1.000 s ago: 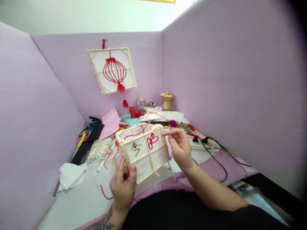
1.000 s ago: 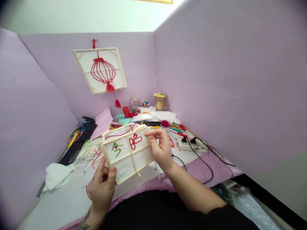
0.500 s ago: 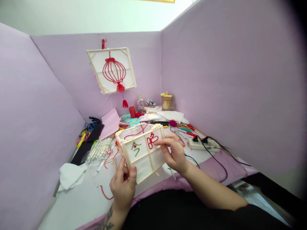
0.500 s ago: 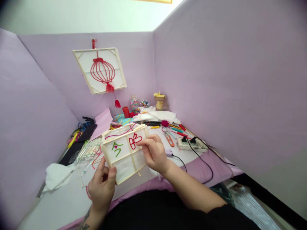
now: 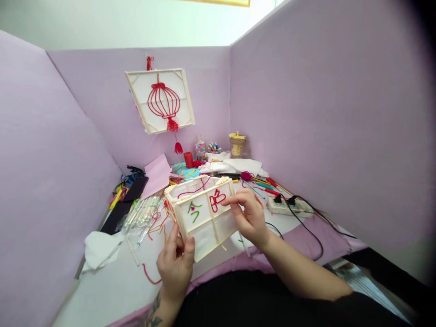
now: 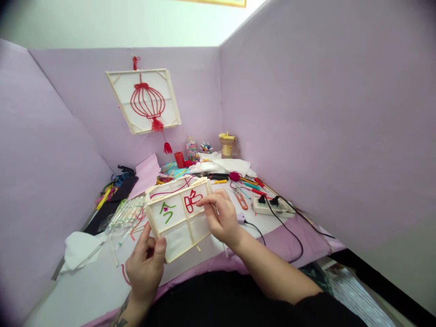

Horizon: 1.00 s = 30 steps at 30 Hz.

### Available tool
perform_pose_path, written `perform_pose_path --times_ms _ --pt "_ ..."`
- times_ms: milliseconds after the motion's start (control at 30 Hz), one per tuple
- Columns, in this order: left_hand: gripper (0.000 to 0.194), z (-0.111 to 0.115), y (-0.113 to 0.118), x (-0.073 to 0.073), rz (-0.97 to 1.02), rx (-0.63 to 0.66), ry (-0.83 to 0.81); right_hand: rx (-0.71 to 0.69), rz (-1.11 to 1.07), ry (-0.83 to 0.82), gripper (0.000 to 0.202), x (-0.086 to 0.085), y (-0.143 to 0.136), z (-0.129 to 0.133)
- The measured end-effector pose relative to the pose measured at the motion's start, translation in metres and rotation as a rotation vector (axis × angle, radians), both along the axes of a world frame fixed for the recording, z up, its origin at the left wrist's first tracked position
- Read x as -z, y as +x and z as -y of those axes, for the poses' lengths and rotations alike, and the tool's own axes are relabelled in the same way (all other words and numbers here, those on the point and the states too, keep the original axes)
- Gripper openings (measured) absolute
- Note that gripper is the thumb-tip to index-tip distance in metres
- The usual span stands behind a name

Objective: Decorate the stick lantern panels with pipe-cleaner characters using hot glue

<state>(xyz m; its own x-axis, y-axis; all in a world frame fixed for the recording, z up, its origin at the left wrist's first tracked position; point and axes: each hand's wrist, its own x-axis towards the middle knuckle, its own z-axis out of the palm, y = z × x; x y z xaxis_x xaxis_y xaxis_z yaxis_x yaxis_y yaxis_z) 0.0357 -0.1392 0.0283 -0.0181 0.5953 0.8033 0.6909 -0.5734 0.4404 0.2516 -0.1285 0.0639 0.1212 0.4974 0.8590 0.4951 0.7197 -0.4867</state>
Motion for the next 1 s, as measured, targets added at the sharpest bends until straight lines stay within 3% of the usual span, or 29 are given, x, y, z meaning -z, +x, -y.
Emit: perform_pose_path --times_ms 133,300,500,800,1000 --pt "0.044 0.0002 -0.0004 -0.0002 -0.002 -0.011 -0.014 0.012 0.044 -0.026 0.02 -0.0018 -0.0019 -0.0023" --pt "0.043 0.0019 0.0006 -0.0031 0.003 -0.032 -0.031 0.062 -0.079 -0.037 0.017 0.0011 0.0006 -0.0019" --pt "0.044 0.0018 0.0008 -0.0032 0.014 -0.004 -0.031 0.06 0.025 -0.039 0.018 0.0039 0.0042 -0.0027" --pt "0.042 0.0011 0.0003 -0.0014 0.008 -0.03 -0.025 0.115 -0.082 -0.016 0.017 0.0063 0.0043 -0.0031" --pt "0.042 0.0018 0.0005 -0.002 0.003 -0.039 -0.029 0.112 -0.031 -0.044 0.016 0.0069 0.0045 -0.0046"
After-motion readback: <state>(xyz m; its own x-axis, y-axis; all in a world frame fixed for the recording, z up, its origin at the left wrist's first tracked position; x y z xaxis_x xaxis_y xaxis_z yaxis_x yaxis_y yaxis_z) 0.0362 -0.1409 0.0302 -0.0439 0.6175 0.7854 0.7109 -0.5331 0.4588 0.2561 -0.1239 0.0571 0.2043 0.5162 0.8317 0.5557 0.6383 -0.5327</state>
